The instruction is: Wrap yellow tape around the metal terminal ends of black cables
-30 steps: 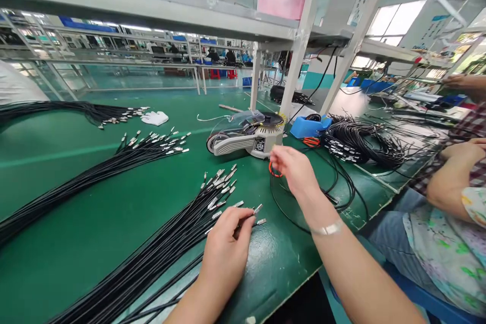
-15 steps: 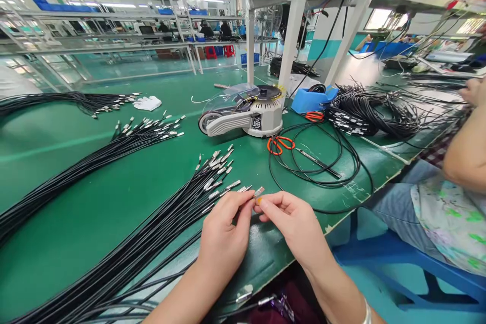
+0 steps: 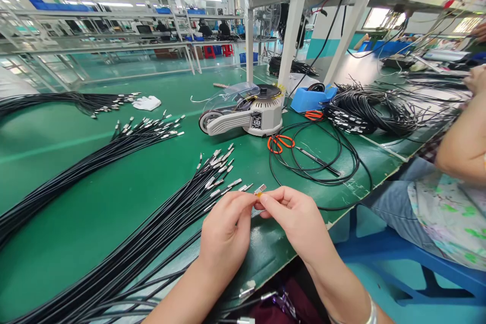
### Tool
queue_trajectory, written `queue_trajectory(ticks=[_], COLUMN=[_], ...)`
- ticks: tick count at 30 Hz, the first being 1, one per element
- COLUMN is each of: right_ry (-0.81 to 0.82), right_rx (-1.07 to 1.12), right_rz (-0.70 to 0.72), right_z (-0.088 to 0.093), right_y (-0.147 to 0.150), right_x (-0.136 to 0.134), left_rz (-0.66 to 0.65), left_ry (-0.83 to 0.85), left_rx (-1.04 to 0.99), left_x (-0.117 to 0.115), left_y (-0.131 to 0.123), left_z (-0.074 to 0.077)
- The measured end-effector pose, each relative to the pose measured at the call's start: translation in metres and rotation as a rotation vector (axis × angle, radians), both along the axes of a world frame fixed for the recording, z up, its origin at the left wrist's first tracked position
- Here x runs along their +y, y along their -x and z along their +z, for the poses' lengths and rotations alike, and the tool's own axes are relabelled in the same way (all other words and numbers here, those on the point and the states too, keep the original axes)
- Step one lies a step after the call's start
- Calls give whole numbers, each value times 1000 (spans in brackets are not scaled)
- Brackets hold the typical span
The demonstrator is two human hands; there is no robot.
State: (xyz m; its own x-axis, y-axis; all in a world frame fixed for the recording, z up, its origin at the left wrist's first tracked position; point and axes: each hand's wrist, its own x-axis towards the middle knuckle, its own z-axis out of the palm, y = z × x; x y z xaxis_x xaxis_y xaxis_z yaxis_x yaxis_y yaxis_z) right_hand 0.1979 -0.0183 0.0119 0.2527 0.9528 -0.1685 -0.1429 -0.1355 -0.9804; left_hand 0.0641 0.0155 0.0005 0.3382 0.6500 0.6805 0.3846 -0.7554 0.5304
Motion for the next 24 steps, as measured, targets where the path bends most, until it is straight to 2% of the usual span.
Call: queue_trajectory(ticks=[5,24], right_ry=[-3,7], right_rx=[-21,-46], right_rz=[-4,3], right_z=[2,3], right_y=[1,-2], right_x=[0,1], left_rz=[-3,20], left_ry=[-61,-12], left_rx=[17,11], left_x=[0,-2], left_y=[2,2], left_z=[0,1])
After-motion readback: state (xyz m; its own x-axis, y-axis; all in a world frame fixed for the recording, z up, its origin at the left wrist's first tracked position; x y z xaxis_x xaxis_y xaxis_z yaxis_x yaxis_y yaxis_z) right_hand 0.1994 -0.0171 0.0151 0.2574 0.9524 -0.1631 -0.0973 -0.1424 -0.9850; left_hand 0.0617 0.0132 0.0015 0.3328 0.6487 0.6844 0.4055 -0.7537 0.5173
